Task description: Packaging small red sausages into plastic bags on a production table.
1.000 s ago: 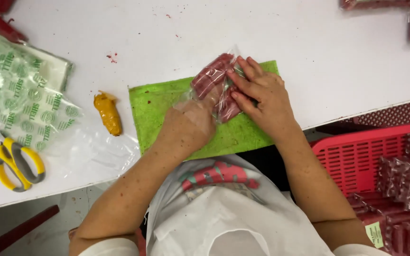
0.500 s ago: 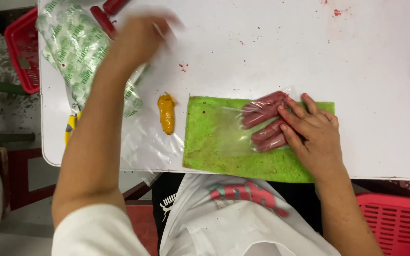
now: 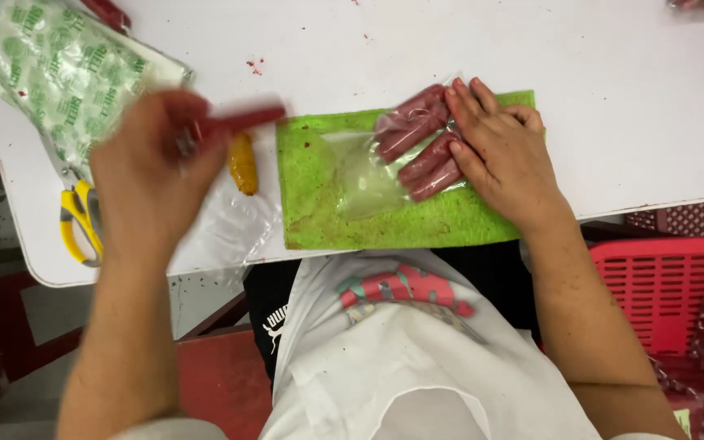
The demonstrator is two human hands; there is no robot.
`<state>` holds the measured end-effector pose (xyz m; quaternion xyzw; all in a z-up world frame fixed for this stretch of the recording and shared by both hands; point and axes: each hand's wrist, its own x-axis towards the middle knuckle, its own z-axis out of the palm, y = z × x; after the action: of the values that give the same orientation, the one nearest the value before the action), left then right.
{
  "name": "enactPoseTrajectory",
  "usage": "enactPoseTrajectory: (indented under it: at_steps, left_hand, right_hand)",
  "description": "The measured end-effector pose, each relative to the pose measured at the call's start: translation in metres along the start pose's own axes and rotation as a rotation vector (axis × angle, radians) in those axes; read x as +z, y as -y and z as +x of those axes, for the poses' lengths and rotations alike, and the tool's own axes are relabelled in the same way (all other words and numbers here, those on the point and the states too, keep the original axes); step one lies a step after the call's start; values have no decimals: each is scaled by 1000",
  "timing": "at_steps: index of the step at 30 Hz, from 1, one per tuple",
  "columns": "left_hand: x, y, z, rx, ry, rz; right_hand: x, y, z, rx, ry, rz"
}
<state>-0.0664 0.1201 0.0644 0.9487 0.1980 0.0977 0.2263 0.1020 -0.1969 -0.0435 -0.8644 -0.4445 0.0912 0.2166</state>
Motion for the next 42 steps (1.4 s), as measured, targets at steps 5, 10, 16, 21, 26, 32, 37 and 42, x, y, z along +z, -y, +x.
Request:
enactPoseTrajectory:
  at_steps: [5,10,16,21,26,32,37,42]
  left_hand:
    - [36,6,-93,-103,-25,-468]
    - [60,-6,-84,111,-111,-470]
    - [8,-24,-45,306,-148,-243]
    - [24,-24,-51,239,34,-300]
    - [88,-19,-70,31,-25,-575]
    - [146,-25,-67,208,-168,-612]
    - [200,-21,-62,396,-285,-368]
    - [202,-37,-55,639,-394,152]
  right_hand:
    - [3,-3,-2,-32,-30,23]
    - [2,-1,-4,-34,-56,25]
    - [1,-2,-1,-4,-27,39]
    - [2,-5,0,1,-26,67]
    - [4,-8,0,-56,-57,33]
    - [27,-31,-3,-122,-106,5]
    - [28,-29,-7,-116,-87,-8]
    - [26,-30,-4,-103,-79,-6]
